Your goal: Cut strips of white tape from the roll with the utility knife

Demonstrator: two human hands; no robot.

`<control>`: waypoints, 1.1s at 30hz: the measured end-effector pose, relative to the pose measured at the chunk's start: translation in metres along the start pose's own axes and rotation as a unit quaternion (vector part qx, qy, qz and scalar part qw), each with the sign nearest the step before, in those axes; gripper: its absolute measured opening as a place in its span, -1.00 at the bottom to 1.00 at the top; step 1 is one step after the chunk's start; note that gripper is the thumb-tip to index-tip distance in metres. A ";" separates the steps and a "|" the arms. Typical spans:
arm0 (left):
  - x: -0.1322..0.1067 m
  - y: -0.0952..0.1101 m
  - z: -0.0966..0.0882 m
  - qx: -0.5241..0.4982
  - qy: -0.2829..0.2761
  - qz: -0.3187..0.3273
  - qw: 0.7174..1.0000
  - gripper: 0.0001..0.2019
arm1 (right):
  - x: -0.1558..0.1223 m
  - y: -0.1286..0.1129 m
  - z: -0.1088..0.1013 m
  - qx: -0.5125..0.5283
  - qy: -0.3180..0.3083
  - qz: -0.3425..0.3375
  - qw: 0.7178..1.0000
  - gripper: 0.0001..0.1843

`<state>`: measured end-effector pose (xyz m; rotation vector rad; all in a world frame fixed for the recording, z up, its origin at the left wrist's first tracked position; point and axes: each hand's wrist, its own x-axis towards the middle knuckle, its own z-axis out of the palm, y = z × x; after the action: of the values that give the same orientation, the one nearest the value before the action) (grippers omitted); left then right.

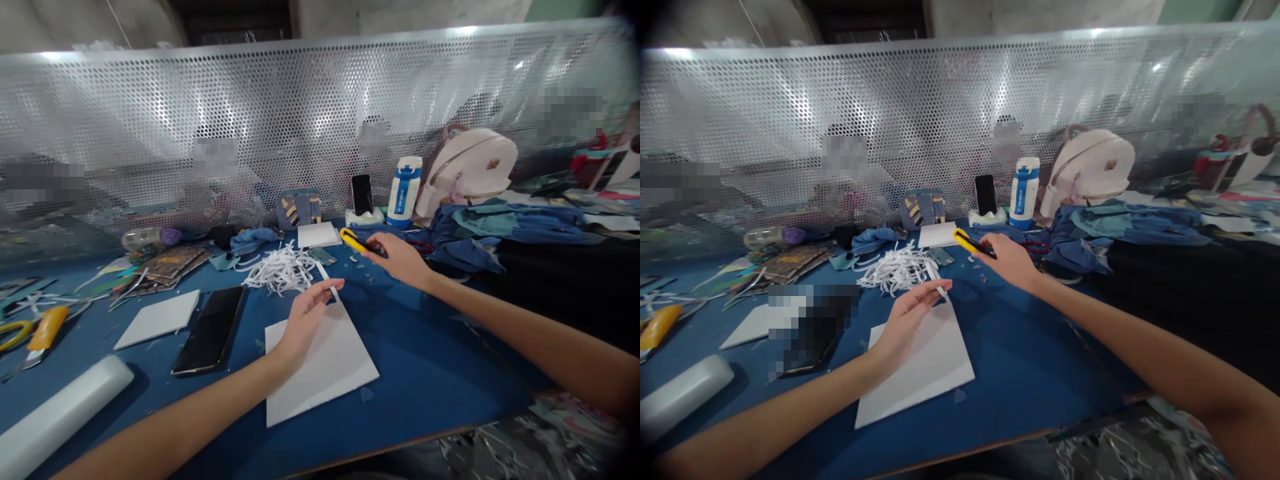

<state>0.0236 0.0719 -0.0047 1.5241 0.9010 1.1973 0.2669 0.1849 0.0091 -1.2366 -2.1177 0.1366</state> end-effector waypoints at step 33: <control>0.000 0.002 0.001 -0.043 0.035 -0.016 0.998 -0.61 | -0.016 -0.031 0.017 0.458 -0.061 0.135 0.876 -0.54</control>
<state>0.0246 0.0716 -0.0032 1.4025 0.9046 1.2563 0.2391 0.1590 0.0007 -0.9068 -1.5896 1.2145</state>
